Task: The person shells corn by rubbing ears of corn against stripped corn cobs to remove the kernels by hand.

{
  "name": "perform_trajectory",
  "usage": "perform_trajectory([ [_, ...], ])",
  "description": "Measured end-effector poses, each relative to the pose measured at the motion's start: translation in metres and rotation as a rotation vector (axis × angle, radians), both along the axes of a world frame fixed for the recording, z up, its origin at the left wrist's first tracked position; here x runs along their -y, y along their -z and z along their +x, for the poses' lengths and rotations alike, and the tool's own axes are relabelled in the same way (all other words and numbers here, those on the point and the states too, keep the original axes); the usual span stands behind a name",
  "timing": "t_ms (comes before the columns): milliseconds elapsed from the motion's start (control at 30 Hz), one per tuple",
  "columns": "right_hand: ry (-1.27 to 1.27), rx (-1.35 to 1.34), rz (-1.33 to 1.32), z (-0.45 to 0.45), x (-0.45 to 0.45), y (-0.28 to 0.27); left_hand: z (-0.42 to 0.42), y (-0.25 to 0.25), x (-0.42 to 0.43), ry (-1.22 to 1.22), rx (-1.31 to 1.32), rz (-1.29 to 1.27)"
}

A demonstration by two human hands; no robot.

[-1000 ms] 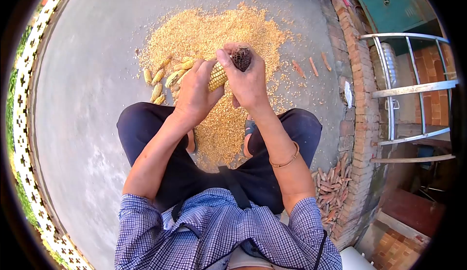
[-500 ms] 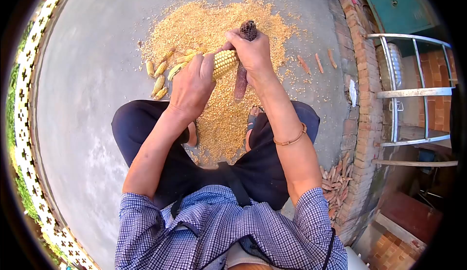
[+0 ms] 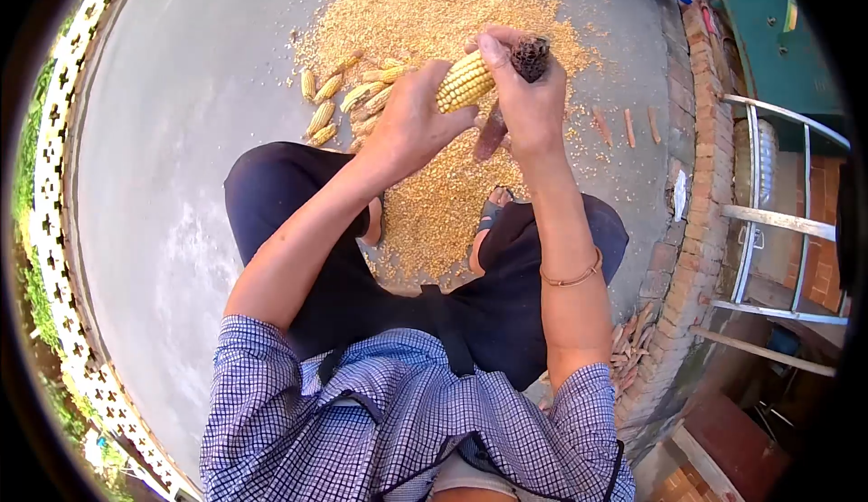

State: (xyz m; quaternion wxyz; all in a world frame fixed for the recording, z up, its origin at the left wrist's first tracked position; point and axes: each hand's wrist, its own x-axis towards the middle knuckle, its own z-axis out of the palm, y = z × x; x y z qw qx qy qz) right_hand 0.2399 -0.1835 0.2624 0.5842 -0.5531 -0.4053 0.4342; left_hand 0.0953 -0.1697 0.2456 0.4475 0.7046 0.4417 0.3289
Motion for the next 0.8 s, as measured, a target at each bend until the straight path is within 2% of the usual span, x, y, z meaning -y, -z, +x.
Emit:
perform_trajectory([
  [33, 0.025, 0.051, -0.052, -0.006, 0.004, -0.004, 0.003, 0.010, -0.001, -0.001, -0.044, 0.120],
  [67, 0.077, 0.161, 0.005, -0.011, 0.002, 0.002, 0.004, 0.010, 0.000, 0.003, -0.122, 0.067],
  [200, 0.252, 0.407, 0.058, -0.007, -0.008, 0.020, 0.003, 0.010, 0.009, 0.034, -0.162, 0.233],
  [233, 0.274, 0.392, 0.063, -0.008, -0.007, 0.019, 0.002, 0.007, 0.011, 0.068, -0.237, 0.249],
  [333, 0.296, 0.123, -0.129, -0.006, -0.009, 0.011, -0.005, 0.001, 0.013, 0.155, -0.445, 0.589],
  [467, 0.188, 0.034, -0.063, 0.003, -0.015, 0.012, -0.005, 0.001, 0.008, 0.056, -0.434, 0.569],
  [500, 0.151, -0.010, -0.153, 0.005, -0.014, 0.005, -0.005, 0.000, 0.006, 0.063, -0.462, 0.566],
  [600, 0.042, -0.221, -0.082, 0.006, -0.008, 0.008, -0.001, 0.003, 0.001, 0.024, -0.463, 0.465],
  [733, 0.031, -0.079, -0.017, -0.005, 0.001, 0.016, 0.000, 0.005, -0.001, 0.009, -0.467, 0.507],
  [800, 0.141, -0.045, -0.042, -0.009, -0.002, 0.024, 0.005, 0.004, 0.004, 0.040, -0.514, 0.547],
])
